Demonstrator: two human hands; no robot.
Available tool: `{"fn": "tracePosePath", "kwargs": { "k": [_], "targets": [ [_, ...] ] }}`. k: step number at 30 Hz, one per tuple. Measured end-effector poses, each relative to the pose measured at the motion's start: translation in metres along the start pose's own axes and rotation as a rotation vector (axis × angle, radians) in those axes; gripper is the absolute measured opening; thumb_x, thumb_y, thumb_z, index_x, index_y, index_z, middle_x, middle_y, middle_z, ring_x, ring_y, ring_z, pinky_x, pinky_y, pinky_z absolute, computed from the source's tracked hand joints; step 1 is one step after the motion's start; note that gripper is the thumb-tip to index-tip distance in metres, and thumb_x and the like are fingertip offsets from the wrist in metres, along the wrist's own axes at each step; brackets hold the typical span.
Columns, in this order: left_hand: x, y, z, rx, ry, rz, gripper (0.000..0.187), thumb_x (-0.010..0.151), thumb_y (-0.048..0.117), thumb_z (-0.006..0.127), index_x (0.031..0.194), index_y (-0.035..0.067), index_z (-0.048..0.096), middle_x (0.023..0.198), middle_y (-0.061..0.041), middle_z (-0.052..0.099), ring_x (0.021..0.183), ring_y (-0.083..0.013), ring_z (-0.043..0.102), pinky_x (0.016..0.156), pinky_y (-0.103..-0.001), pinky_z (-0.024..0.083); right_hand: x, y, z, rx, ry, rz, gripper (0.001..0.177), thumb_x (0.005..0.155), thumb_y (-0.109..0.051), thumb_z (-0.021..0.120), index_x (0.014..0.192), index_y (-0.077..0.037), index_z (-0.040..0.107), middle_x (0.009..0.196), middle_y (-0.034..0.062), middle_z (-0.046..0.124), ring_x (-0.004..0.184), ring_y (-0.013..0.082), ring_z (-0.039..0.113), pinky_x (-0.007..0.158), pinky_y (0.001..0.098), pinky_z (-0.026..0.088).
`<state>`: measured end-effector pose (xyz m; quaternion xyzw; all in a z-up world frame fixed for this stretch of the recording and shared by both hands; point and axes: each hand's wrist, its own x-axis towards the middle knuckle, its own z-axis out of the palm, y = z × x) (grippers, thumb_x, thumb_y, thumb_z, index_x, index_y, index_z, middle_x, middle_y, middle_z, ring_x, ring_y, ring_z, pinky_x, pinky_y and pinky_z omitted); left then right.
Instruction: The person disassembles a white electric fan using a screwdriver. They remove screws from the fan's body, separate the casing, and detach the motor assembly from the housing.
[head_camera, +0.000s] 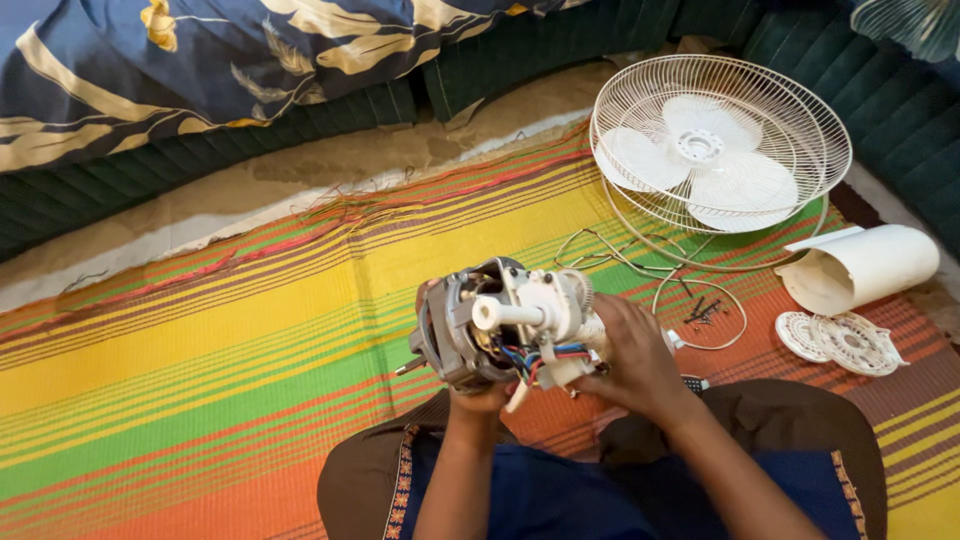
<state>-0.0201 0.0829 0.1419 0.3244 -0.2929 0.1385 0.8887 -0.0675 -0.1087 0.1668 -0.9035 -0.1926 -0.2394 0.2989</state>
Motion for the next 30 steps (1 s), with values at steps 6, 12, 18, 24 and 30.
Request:
{"fn": "tracePosePath", "kwargs": {
  "k": [6, 12, 18, 24, 30],
  "targets": [
    [0.015, 0.002, -0.018, -0.021, 0.051, -0.072, 0.08, 0.083, 0.018, 0.076, 0.152, 0.009, 0.037, 0.145, -0.014, 0.05, 0.135, -0.0303, 0.051, 0.119, -0.048, 0.042, 0.003, 0.015, 0.017, -0.048, 0.007, 0.031, 0.085, 0.05, -0.025, 0.093, 0.123, -0.008, 0.055, 0.107, 0.0133, 0.065, 0.101, 0.0384, 0.062, 0.087, 0.0484, 0.05],
    [-0.009, -0.026, -0.053, -0.203, 0.2, -0.407, 0.074, 0.085, 0.015, 0.072, 0.152, 0.006, 0.04, 0.144, -0.015, 0.054, 0.133, -0.0306, 0.054, 0.116, -0.048, 0.045, 0.009, 0.019, -0.001, -0.198, 0.031, 0.029, 0.072, 0.051, -0.029, 0.094, 0.113, -0.008, 0.063, 0.1, 0.0105, 0.068, 0.093, 0.0343, 0.064, 0.079, 0.0471, 0.051],
    [-0.045, -0.059, -0.068, -0.329, 0.277, -0.666, 0.069, 0.088, 0.011, 0.067, 0.152, 0.004, 0.043, 0.142, -0.015, 0.057, 0.13, -0.0309, 0.056, 0.113, -0.048, 0.047, 0.01, 0.041, -0.027, -0.318, 0.108, 0.039, 0.065, 0.053, -0.04, 0.094, 0.104, -0.009, 0.067, 0.094, 0.0099, 0.068, 0.088, 0.0318, 0.064, 0.075, 0.0467, 0.051],
    [-0.065, -0.057, -0.066, -0.318, 0.497, -0.663, 0.061, 0.086, 0.024, 0.053, 0.146, 0.012, 0.049, 0.142, -0.01, 0.059, 0.128, -0.0289, 0.06, 0.107, -0.048, 0.05, -0.003, 0.074, -0.034, -0.464, -0.003, 0.05, 0.05, 0.058, -0.026, 0.086, 0.102, -0.01, 0.069, 0.091, 0.0061, 0.068, 0.088, 0.0294, 0.064, 0.075, 0.0437, 0.052],
    [-0.095, -0.08, -0.066, -0.449, 0.912, -0.915, 0.091, 0.084, 0.078, 0.032, 0.137, 0.007, 0.057, 0.131, -0.017, 0.065, 0.116, -0.0357, 0.064, 0.097, -0.056, 0.051, -0.034, 0.108, -0.011, -0.506, -0.154, -0.036, 0.044, 0.059, -0.013, 0.075, 0.103, -0.011, 0.069, 0.091, 0.0055, 0.065, 0.091, 0.0286, 0.062, 0.081, 0.0418, 0.052]
  ]
}}
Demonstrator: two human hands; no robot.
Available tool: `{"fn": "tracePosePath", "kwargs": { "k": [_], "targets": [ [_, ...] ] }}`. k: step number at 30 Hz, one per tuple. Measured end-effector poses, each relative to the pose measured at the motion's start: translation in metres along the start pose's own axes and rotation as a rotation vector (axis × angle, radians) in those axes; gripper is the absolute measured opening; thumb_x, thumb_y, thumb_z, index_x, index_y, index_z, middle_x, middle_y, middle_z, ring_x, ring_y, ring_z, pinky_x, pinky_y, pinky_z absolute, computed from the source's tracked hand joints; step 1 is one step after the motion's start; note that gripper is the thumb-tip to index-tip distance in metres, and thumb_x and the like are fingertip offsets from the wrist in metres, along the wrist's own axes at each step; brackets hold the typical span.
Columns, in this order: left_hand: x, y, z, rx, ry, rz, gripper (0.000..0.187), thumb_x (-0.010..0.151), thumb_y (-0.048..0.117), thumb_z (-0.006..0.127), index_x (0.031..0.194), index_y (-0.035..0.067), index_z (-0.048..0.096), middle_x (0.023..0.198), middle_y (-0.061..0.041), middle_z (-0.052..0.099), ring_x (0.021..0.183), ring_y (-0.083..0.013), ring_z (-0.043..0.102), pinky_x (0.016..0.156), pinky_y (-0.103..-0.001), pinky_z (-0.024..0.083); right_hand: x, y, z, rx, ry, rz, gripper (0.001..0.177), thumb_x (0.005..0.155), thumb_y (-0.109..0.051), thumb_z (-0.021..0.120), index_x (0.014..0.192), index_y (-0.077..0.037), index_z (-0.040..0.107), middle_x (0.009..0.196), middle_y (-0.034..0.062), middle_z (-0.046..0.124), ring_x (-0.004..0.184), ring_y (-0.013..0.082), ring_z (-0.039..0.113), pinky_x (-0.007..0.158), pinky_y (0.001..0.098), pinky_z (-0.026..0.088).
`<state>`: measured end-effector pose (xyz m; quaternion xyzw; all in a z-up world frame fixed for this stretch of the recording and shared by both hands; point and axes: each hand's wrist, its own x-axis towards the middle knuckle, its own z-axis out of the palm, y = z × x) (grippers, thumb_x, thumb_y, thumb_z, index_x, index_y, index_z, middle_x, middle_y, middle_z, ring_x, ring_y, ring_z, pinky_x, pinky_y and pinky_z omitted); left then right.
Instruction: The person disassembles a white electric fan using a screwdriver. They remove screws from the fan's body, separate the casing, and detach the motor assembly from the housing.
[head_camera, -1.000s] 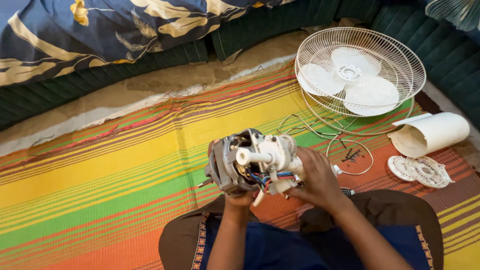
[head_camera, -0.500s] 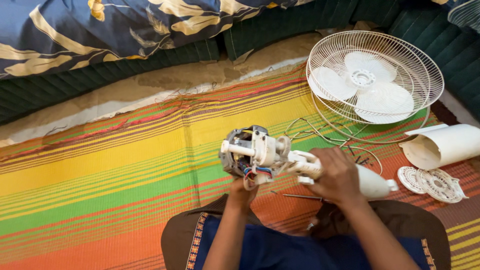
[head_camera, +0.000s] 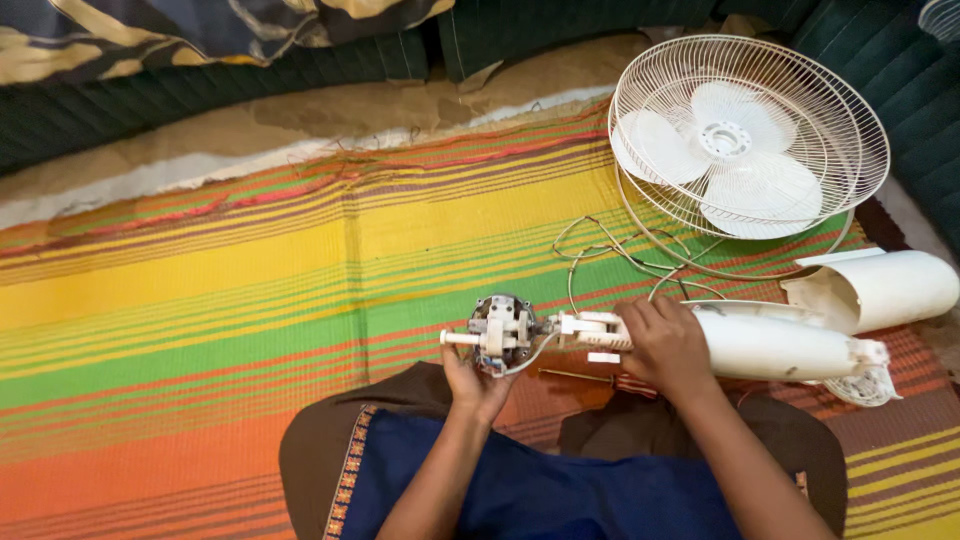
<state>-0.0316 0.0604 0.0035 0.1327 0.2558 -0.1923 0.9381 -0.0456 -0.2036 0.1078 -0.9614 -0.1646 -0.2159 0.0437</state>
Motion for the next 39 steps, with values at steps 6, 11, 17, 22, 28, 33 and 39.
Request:
{"fn": "tracePosePath", "kwargs": {
  "k": [6, 11, 17, 22, 28, 33, 39],
  "targets": [
    [0.013, -0.005, -0.027, 0.213, -0.142, 0.011, 0.092, 0.088, 0.078, 0.037, 0.136, 0.004, 0.06, 0.124, -0.017, 0.072, 0.113, -0.0311, 0.07, 0.096, -0.045, 0.058, -0.04, -0.002, 0.036, 0.061, 0.034, 0.101, 0.049, 0.058, -0.024, 0.08, 0.104, -0.013, 0.068, 0.093, 0.0052, 0.064, 0.093, 0.031, 0.06, 0.083, 0.0474, 0.048],
    [0.031, -0.017, -0.035, 0.146, -0.165, 0.034, 0.065, 0.096, 0.056, 0.049, 0.135, 0.006, 0.062, 0.121, -0.014, 0.072, 0.109, -0.0295, 0.069, 0.098, -0.047, 0.057, -0.06, 0.002, 0.052, 0.044, -0.025, 0.178, 0.05, 0.061, -0.023, 0.081, 0.109, -0.015, 0.069, 0.098, 0.0038, 0.063, 0.094, 0.0307, 0.059, 0.089, 0.0487, 0.047],
    [0.044, -0.016, -0.039, 0.113, 0.078, -0.07, 0.053, 0.095, 0.051, 0.051, 0.125, 0.01, 0.067, 0.116, -0.011, 0.073, 0.102, -0.0294, 0.07, 0.091, -0.048, 0.058, -0.051, -0.007, 0.061, -0.001, -0.238, 0.139, 0.054, 0.072, -0.011, 0.077, 0.124, -0.02, 0.064, 0.12, 0.001, 0.064, 0.121, 0.0242, 0.06, 0.103, 0.0467, 0.043],
    [0.038, -0.017, -0.034, 0.102, 0.102, -0.041, 0.053, 0.096, 0.052, 0.051, 0.123, 0.009, 0.067, 0.116, -0.011, 0.073, 0.103, -0.0281, 0.07, 0.092, -0.046, 0.059, -0.039, -0.024, 0.045, 0.111, -0.363, 0.172, 0.087, 0.058, -0.019, 0.086, 0.138, -0.009, 0.054, 0.131, 0.0108, 0.06, 0.126, 0.0311, 0.053, 0.109, 0.0513, 0.036],
    [0.035, -0.012, -0.024, 0.246, 0.125, -0.049, 0.054, 0.095, 0.051, 0.052, 0.126, 0.009, 0.066, 0.116, -0.013, 0.071, 0.103, -0.027, 0.07, 0.09, -0.045, 0.06, -0.026, -0.043, 0.048, 0.133, -0.33, 0.257, 0.092, 0.053, -0.025, 0.092, 0.136, -0.009, 0.054, 0.127, 0.0125, 0.059, 0.122, 0.0312, 0.053, 0.107, 0.0575, 0.03],
    [0.033, -0.013, -0.02, 0.308, 0.211, -0.053, 0.052, 0.09, 0.051, 0.055, 0.128, 0.016, 0.06, 0.119, -0.012, 0.069, 0.106, -0.0258, 0.071, 0.091, -0.045, 0.061, -0.029, -0.036, 0.065, 0.109, -0.245, 0.231, 0.072, 0.063, -0.014, 0.085, 0.13, -0.013, 0.059, 0.124, 0.0039, 0.063, 0.12, 0.0227, 0.059, 0.114, 0.0516, 0.031],
    [0.035, -0.013, -0.018, 0.295, 0.19, -0.041, 0.057, 0.092, 0.053, 0.059, 0.129, 0.01, 0.063, 0.119, -0.012, 0.07, 0.104, -0.0256, 0.07, 0.09, -0.043, 0.061, -0.029, -0.036, 0.066, 0.126, -0.232, 0.212, 0.07, 0.063, -0.02, 0.086, 0.128, -0.012, 0.06, 0.122, 0.0066, 0.063, 0.12, 0.0251, 0.058, 0.113, 0.0528, 0.03]
  ]
}}
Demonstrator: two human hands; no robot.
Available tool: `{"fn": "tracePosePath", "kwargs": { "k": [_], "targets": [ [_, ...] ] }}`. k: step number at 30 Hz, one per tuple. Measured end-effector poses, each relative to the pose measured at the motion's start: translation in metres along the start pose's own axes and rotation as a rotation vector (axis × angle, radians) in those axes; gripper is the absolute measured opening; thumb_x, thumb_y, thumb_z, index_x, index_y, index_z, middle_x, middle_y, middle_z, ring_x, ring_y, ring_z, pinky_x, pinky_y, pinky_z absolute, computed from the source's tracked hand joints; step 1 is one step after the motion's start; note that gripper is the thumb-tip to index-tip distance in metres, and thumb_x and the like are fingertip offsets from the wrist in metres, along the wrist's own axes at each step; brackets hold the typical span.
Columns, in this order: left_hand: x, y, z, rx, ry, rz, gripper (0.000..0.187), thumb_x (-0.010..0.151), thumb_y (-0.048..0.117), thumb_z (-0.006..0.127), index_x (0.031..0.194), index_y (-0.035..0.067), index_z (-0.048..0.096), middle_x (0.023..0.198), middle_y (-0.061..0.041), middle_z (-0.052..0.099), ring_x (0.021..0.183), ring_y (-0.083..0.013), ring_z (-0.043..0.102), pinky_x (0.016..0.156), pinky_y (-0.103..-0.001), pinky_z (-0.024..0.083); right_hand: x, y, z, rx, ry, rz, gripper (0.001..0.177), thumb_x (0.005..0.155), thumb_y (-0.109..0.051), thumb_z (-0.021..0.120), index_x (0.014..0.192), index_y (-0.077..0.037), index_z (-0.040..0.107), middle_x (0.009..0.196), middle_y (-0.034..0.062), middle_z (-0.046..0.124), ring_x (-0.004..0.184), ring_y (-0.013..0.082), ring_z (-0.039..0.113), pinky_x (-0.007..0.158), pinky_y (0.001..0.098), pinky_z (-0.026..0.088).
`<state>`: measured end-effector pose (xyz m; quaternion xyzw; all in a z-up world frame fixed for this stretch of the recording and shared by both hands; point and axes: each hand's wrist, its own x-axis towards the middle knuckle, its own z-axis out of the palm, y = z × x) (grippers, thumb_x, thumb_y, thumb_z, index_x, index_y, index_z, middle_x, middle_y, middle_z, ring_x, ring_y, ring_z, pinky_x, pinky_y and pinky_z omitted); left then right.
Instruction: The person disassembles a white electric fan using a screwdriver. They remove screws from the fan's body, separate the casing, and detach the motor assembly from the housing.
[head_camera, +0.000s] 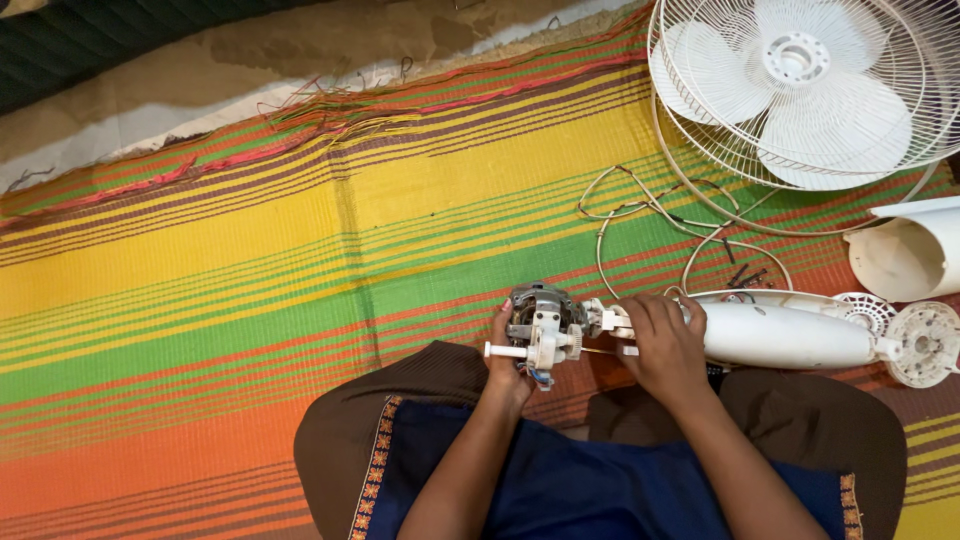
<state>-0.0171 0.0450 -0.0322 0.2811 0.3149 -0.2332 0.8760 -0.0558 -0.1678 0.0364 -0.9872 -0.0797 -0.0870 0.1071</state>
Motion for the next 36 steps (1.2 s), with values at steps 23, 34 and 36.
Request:
{"fn": "tracePosePath", "kwargs": {
  "k": [23, 34, 36],
  "targets": [
    [0.006, 0.003, 0.001, -0.054, -0.058, 0.055, 0.05, 0.095, 0.051, 0.059, 0.122, 0.01, 0.066, 0.108, -0.008, 0.073, 0.095, -0.0235, 0.071, 0.084, -0.042, 0.061, 0.018, -0.045, 0.018, 0.384, 0.03, -0.138, 0.089, 0.067, -0.017, 0.086, 0.146, -0.006, 0.047, 0.148, 0.0127, 0.055, 0.133, 0.0291, 0.055, 0.111, 0.0479, 0.034],
    [0.016, -0.007, -0.014, -0.149, -0.263, 0.134, 0.071, 0.094, 0.066, 0.051, 0.131, 0.005, 0.059, 0.115, -0.013, 0.071, 0.099, -0.0284, 0.071, 0.076, -0.044, 0.062, 0.037, -0.038, 0.014, 0.403, 0.002, -0.116, 0.087, 0.071, -0.018, 0.084, 0.148, -0.006, 0.045, 0.149, 0.0132, 0.054, 0.135, 0.0296, 0.053, 0.111, 0.0477, 0.033],
    [0.017, -0.011, -0.017, -0.171, -0.244, 0.148, 0.066, 0.096, 0.06, 0.052, 0.135, 0.008, 0.057, 0.12, -0.011, 0.069, 0.104, -0.0284, 0.07, 0.078, -0.045, 0.061, 0.036, -0.037, 0.014, 0.404, -0.004, -0.12, 0.087, 0.07, -0.018, 0.084, 0.147, -0.006, 0.045, 0.149, 0.013, 0.054, 0.134, 0.0295, 0.054, 0.111, 0.0477, 0.034]
  ]
}}
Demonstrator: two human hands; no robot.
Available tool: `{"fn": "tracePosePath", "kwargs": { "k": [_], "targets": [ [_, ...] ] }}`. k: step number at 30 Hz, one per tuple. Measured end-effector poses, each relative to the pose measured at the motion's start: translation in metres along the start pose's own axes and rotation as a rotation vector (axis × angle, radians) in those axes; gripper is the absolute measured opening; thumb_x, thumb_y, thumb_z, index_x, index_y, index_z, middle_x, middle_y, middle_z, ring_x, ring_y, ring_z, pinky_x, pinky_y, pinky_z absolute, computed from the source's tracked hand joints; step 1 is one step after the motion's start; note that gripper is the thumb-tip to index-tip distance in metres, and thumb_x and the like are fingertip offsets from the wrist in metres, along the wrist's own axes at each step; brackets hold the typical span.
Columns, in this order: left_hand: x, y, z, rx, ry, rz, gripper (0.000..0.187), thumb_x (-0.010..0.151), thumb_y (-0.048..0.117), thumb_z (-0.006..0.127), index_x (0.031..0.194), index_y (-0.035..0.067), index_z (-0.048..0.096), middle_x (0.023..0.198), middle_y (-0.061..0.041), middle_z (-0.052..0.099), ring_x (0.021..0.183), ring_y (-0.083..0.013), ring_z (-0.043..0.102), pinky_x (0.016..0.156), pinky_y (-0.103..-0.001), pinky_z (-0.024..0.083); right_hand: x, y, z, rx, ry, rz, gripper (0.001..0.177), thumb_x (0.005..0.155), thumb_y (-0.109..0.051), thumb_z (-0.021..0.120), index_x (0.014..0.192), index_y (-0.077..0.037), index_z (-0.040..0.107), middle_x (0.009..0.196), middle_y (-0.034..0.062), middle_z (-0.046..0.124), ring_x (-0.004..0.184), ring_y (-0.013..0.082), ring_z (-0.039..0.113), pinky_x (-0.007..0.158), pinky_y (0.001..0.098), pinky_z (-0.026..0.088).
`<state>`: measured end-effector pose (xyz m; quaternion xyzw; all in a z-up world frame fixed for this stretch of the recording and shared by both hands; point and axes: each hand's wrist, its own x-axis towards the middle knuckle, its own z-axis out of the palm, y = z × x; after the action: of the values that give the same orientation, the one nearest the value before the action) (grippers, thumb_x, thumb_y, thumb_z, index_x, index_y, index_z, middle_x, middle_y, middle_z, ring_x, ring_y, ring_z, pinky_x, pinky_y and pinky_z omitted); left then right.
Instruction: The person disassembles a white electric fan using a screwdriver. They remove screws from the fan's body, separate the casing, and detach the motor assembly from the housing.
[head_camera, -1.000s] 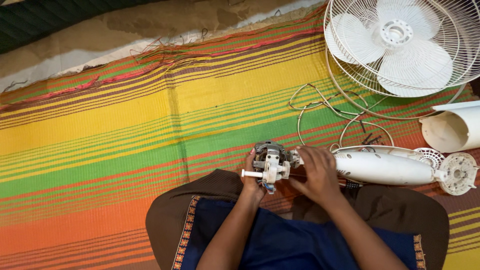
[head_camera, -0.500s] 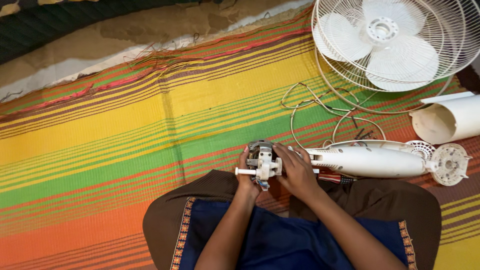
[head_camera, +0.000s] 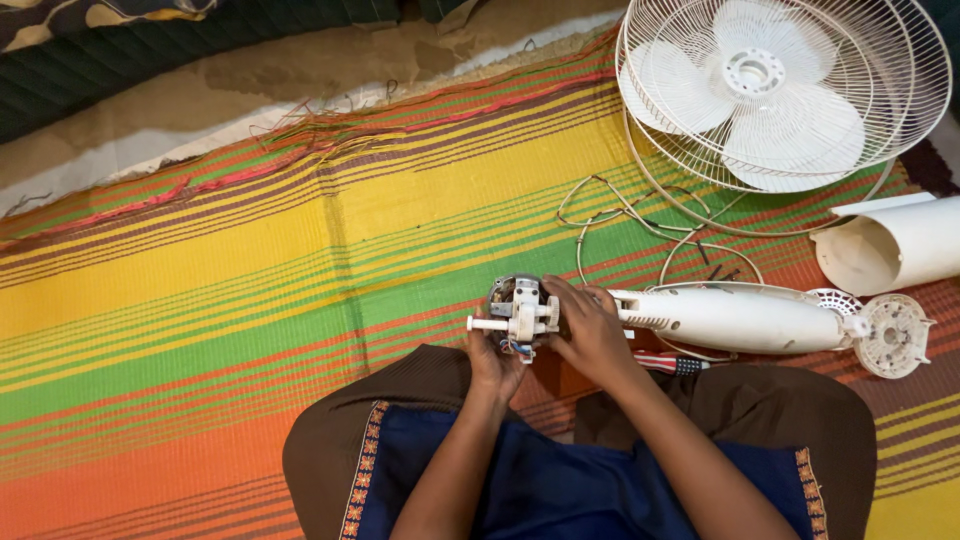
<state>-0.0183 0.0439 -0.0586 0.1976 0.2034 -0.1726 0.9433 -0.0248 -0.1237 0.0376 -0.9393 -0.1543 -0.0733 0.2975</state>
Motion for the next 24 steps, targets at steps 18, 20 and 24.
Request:
{"fn": "tracePosePath", "kwargs": {
  "k": [18, 20, 24],
  "targets": [
    [-0.021, -0.003, 0.017, 0.286, -0.115, 0.219, 0.09, 0.074, 0.04, 0.083, 0.148, 0.01, 0.042, 0.126, -0.008, 0.064, 0.112, -0.0217, 0.067, 0.092, -0.038, 0.059, -0.011, 0.007, 0.008, -0.043, 0.053, -0.086, 0.089, 0.068, -0.023, 0.088, 0.145, -0.007, 0.046, 0.151, 0.0109, 0.054, 0.132, 0.0271, 0.057, 0.109, 0.0471, 0.037],
    [-0.022, -0.006, 0.016, 0.261, -0.107, 0.21, 0.085, 0.076, 0.038, 0.081, 0.147, 0.011, 0.042, 0.123, -0.009, 0.063, 0.108, -0.0225, 0.066, 0.088, -0.039, 0.058, -0.011, 0.006, 0.007, -0.047, 0.043, -0.08, 0.093, 0.066, -0.023, 0.089, 0.146, -0.006, 0.046, 0.15, 0.0111, 0.053, 0.132, 0.0278, 0.056, 0.109, 0.0471, 0.037],
    [-0.021, -0.009, 0.011, 0.26, -0.094, 0.207, 0.079, 0.079, 0.033, 0.078, 0.146, 0.009, 0.045, 0.123, -0.011, 0.063, 0.108, -0.0232, 0.066, 0.09, -0.038, 0.057, -0.01, -0.001, 0.006, -0.089, 0.027, 0.004, 0.097, 0.059, -0.019, 0.091, 0.145, -0.006, 0.049, 0.149, 0.0109, 0.053, 0.13, 0.0318, 0.054, 0.107, 0.0492, 0.039]
  ]
}}
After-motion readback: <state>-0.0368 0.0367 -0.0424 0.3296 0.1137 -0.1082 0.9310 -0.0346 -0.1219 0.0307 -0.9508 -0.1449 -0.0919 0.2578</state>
